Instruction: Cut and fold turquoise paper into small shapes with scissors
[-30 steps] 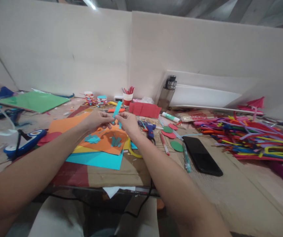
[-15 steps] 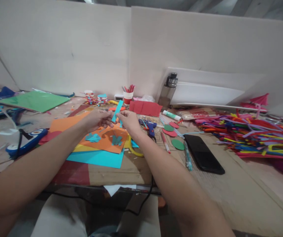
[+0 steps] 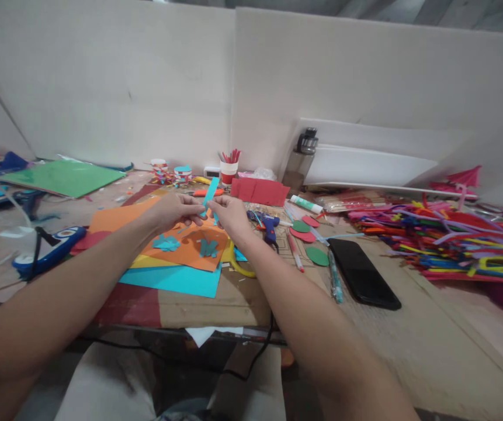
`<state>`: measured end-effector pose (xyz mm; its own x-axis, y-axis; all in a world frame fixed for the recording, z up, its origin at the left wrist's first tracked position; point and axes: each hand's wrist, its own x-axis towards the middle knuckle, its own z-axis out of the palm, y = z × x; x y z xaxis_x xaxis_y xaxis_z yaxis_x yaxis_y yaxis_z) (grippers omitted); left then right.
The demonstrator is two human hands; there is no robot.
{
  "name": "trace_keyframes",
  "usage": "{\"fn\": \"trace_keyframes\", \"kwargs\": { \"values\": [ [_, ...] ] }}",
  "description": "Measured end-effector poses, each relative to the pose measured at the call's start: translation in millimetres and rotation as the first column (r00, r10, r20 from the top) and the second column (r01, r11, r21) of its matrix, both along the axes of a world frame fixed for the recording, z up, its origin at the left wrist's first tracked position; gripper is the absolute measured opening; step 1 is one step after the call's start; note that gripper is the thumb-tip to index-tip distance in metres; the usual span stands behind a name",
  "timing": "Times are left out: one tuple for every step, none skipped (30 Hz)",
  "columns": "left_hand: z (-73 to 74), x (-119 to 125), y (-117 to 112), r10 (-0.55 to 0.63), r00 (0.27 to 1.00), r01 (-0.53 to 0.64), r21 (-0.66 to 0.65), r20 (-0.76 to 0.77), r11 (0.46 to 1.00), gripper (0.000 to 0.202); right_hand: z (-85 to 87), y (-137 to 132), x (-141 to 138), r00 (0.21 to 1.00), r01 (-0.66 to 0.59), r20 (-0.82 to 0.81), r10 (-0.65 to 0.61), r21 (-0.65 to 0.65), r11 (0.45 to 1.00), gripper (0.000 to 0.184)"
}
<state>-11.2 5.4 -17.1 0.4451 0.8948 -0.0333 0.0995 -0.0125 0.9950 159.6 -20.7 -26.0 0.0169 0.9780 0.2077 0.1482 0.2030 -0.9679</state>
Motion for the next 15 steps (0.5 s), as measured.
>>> {"fn": "trace_keyframes", "kwargs": {
  "values": [
    [0.8, 0.0, -0.8, 0.001, 1.000, -0.001, 0.010, -0.014, 1.000, 0.028, 0.2, -0.5, -0.2, 1.000, 0.004, 0.009, -0.004, 0.003, 1.000, 0.026],
    [1.5, -0.1, -1.4, -0.006, 1.000, 0.006, 0.017, -0.027, 1.000, 0.029, 0.5, -0.9, -0.4, 1.000, 0.007, 0.019, -0.007, 0.006, 1.000, 0.025],
    [2.0, -0.3, -1.8, -0.018, 0.999, 0.018, 0.020, -0.034, 1.000, 0.030, 0.7, -1.2, -0.5, 1.000, 0.010, 0.028, -0.010, 0.009, 1.000, 0.025],
    [2.3, -0.6, -1.9, -0.030, 0.999, 0.031, 0.023, -0.035, 0.999, 0.032, 0.9, -1.5, -0.6, 0.999, 0.011, 0.037, -0.011, 0.012, 1.000, 0.025],
    [2.3, -0.9, -1.6, -0.041, 0.999, 0.042, 0.027, -0.031, 0.999, 0.033, 1.0, -1.7, -0.6, 0.999, 0.010, 0.043, -0.011, 0.016, 1.000, 0.024],
    [2.0, -1.1, -1.1, -0.048, 0.999, 0.049, 0.034, -0.023, 0.998, 0.035, 1.1, -1.9, -0.8, 0.999, 0.010, 0.047, -0.011, 0.021, 1.000, 0.024],
    [1.4, -1.1, -0.4, -0.052, 0.999, 0.053, 0.042, -0.011, 0.998, 0.035, 1.1, -2.0, -1.0, 0.999, 0.012, 0.048, -0.014, 0.026, 1.000, 0.023],
    [0.7, -0.9, 0.5, -0.050, 0.999, 0.049, 0.051, 0.003, 0.997, 0.035, 1.0, -2.1, -1.3, 0.999, 0.018, 0.048, -0.019, 0.029, 0.999, 0.022],
    [-0.1, -0.6, 1.4, -0.041, 0.999, 0.040, 0.059, 0.014, 0.997, 0.033, 0.7, -2.2, -1.8, 0.999, 0.024, 0.048, -0.025, 0.031, 0.999, 0.021],
    [-0.9, -0.1, 2.3, -0.029, 0.999, 0.028, 0.066, 0.021, 0.997, 0.031, 0.4, -2.3, -2.4, 0.998, 0.030, 0.051, -0.032, 0.031, 0.999, 0.021],
    [-1.6, 0.4, 3.1, -0.015, 1.000, 0.013, 0.071, 0.025, 0.997, 0.028, 0.1, -2.2, -3.1, 0.998, 0.036, 0.058, -0.038, 0.031, 0.999, 0.020],
    [-2.0, 0.8, 3.8, -0.001, 1.000, -0.001, 0.072, 0.025, 0.997, 0.025, -0.3, -2.0, -3.6, 0.997, 0.038, 0.072, -0.039, 0.028, 0.999, 0.021],
    [-2.3, 1.1, 4.4, 0.013, 1.000, -0.014, 0.070, 0.022, 0.997, 0.023, -0.5, -1.6, -4.0, 0.996, 0.036, 0.087, -0.038, 0.023, 0.999, 0.020],
    [-2.3, 1.1, 4.9, 0.021, 1.000, -0.022, 0.065, 0.015, 0.998, 0.022, -0.6, -1.1, -4.0, 0.994, 0.034, 0.100, -0.036, 0.016, 0.999, 0.019],
    [-2.1, 0.9, 5.3, 0.029, 1.000, -0.030, 0.057, 0.006, 0.998, 0.022, -0.3, -0.4, -3.5, 0.994, 0.035, 0.107, -0.035, 0.006, 0.999, 0.017]
  ]
}}
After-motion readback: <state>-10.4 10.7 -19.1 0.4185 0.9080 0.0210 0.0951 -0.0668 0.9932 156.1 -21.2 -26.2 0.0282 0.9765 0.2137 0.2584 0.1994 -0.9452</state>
